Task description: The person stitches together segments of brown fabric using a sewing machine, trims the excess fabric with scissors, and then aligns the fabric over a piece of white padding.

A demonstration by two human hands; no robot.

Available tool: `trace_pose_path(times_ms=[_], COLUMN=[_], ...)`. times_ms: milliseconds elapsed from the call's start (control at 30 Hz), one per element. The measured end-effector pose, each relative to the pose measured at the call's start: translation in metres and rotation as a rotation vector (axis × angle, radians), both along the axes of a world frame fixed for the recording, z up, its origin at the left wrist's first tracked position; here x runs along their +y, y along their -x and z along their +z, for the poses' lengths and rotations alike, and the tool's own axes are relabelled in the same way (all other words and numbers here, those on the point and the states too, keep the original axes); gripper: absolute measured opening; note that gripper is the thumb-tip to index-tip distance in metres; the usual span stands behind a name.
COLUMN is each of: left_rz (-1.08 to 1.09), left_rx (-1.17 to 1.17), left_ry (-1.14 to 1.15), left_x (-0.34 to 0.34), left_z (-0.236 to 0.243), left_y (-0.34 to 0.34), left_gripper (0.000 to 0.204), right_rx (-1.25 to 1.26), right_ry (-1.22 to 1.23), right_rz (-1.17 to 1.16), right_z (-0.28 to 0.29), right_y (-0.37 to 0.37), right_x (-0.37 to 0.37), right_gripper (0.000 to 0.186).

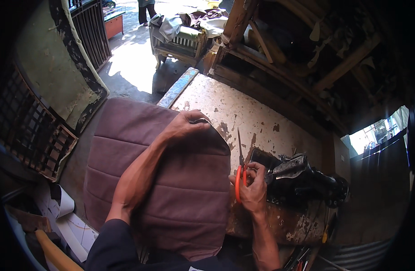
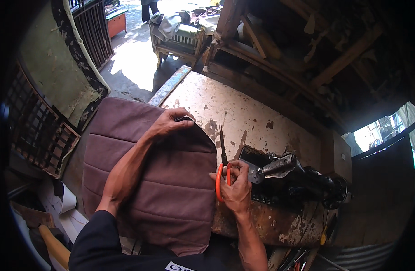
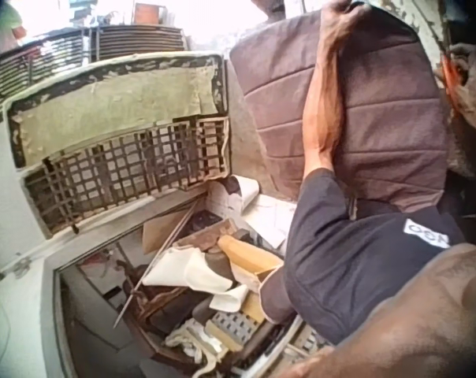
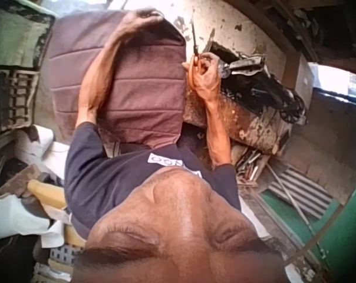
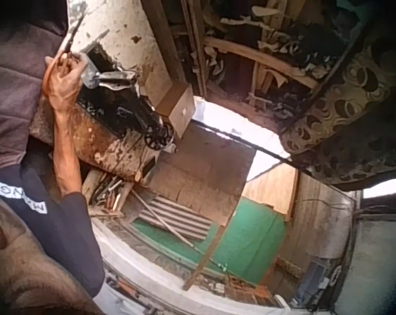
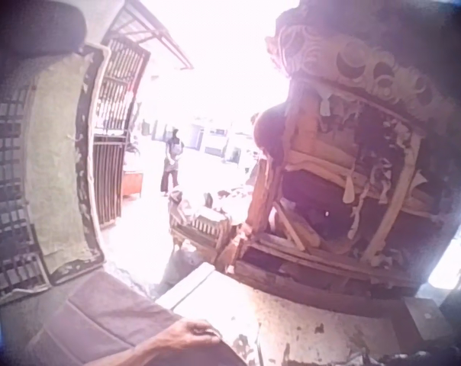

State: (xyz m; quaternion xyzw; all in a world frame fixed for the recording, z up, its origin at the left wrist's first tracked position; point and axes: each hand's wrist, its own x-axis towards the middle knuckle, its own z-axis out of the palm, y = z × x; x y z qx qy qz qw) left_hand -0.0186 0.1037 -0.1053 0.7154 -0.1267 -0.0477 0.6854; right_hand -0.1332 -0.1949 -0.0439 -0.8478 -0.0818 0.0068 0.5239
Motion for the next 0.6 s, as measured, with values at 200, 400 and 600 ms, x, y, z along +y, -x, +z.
trace_pose_path(times_ms=[200, 400, 600], left_rz=[0.129, 0.264, 0.338], left_rx=[-0.065, -0.036, -0.035], left_ry=[-0.024, 0.080, 0.408], left_x=[-0.011, -0.007, -0.009], left_z=[0.010, -0.005, -0.011], left_y=[-0.001, -0.005, -0.012], left_gripper=[0.029, 0.026, 0.026], right_rx=[-0.047, -0.093, -0.284], right_ry=[0.017, 0.126, 0.481], right_rz=[0.049, 0.073, 0.171], right_z=[-0.026, -0.041, -0.002], right_y=[0.001, 0.001, -0.012], right_x=[0.039, 0.043, 0.046], right_gripper=[0.063, 0.063, 0.069])
